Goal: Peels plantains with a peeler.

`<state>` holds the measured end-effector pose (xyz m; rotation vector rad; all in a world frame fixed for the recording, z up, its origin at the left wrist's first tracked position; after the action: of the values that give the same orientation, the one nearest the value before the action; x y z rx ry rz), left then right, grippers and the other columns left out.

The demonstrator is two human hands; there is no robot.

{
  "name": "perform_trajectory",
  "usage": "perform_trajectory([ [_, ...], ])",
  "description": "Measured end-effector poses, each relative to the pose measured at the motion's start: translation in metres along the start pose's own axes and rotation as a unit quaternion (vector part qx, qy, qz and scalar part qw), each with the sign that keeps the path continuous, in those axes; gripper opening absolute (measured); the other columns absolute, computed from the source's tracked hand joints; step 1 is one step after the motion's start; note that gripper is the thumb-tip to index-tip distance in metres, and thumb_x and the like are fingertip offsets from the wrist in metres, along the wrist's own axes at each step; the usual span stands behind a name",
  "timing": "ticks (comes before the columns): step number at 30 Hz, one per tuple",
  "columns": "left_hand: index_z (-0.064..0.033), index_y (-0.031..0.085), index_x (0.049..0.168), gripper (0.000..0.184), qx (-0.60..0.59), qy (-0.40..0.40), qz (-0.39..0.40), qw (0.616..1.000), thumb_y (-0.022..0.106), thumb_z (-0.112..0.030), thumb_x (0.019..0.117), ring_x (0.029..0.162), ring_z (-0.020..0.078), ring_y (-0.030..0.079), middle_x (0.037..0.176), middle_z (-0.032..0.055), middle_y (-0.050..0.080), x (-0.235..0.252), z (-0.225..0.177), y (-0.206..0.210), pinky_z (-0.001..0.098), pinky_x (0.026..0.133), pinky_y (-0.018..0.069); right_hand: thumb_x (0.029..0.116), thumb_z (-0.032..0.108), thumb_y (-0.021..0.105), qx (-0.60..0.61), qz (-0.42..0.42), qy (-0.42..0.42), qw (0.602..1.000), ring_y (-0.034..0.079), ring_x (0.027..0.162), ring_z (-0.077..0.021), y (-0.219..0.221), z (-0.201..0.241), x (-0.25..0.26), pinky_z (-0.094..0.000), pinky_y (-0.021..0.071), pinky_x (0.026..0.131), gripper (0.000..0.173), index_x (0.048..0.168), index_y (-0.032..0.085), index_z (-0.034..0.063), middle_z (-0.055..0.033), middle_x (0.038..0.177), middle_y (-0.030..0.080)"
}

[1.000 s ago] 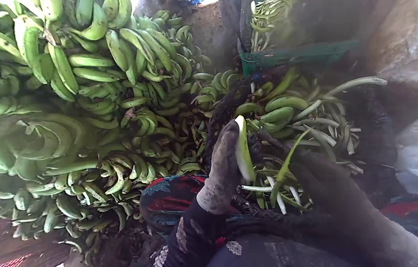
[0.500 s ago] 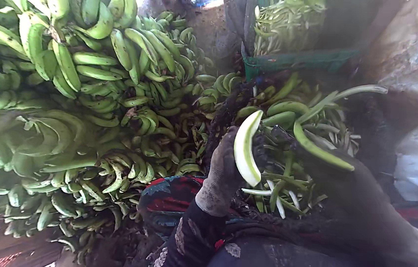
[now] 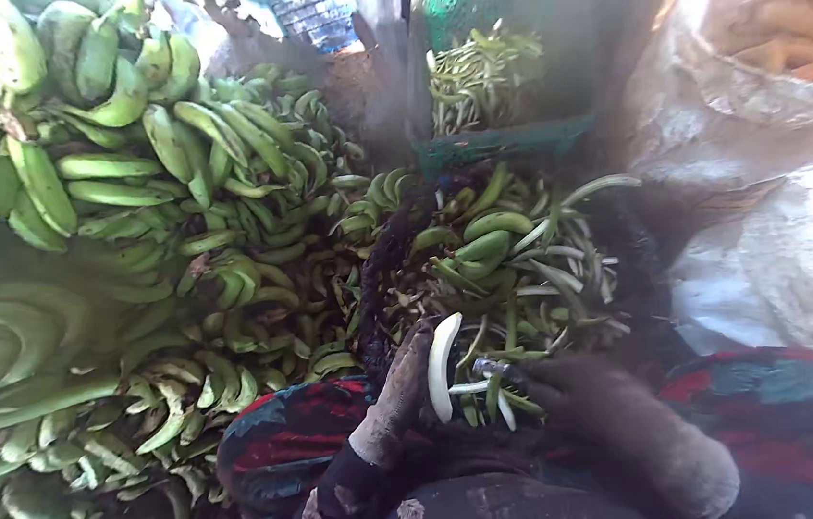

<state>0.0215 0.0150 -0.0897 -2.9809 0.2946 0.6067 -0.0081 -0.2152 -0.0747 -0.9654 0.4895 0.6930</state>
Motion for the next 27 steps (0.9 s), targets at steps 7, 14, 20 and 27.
perform_trajectory([
  [7,-0.0137,0.025,0.154,0.055,-0.162,0.21,0.194,0.944,0.035,-0.042,0.108,0.094,0.0158,0.066,0.117,0.0096,0.063,0.11,-0.198,0.145,0.0353,0.081,0.0588,0.1045,0.042,0.049,-0.001,0.007,-0.002,1.0,0.062,0.12,-0.0398,0.001,0.007,0.003,-0.064,0.0466,0.099,0.041,0.139,0.063,0.0268,-0.0184,0.127,0.067],
  [14,-0.016,0.038,0.157,0.065,0.433,0.124,0.033,0.892,0.04,-0.054,0.104,0.141,0.0398,0.045,0.156,0.0218,0.04,0.247,-0.102,0.146,0.0606,0.113,0.0388,0.105,0.042,0.05,0.075,0.001,0.077,0.994,0.064,0.117,-0.0426,-0.01,-0.004,0.001,-0.0685,0.0481,0.094,0.04,0.128,0.068,0.0136,-0.0207,0.122,0.069],
  [20,-0.024,0.037,0.158,0.057,0.624,0.028,0.086,0.776,0.032,-0.051,0.1076,0.143,0.0446,0.04,0.162,0.0195,0.032,0.224,-0.039,0.099,0.0635,0.114,0.0348,0.1073,0.037,0.042,0.104,0.012,0.088,0.991,0.063,0.12,-0.0397,-0.011,-0.009,0.004,-0.0664,0.0477,0.096,0.041,0.129,0.065,0.0105,-0.0196,0.125,0.068],
  [27,-0.0218,0.032,0.159,0.065,0.523,-0.053,0.148,0.838,0.052,-0.046,0.1024,0.138,0.0337,0.05,0.151,0.0161,0.05,0.157,-0.01,0.068,0.0586,0.113,0.0394,0.1074,0.034,0.043,0.144,-0.045,-0.003,0.989,0.068,0.101,-0.0374,-0.008,-0.001,-0.004,-0.0609,0.05,0.088,0.039,0.121,0.067,0.0058,-0.0209,0.105,0.07],
])
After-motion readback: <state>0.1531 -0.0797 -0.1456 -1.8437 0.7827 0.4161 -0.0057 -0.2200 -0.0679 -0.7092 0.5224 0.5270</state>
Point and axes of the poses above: each hand's wrist, its own x-axis towards the middle knuckle, its own y-axis out of the palm, z = x × y, the point moved 4 cm from there along x, towards the middle knuckle
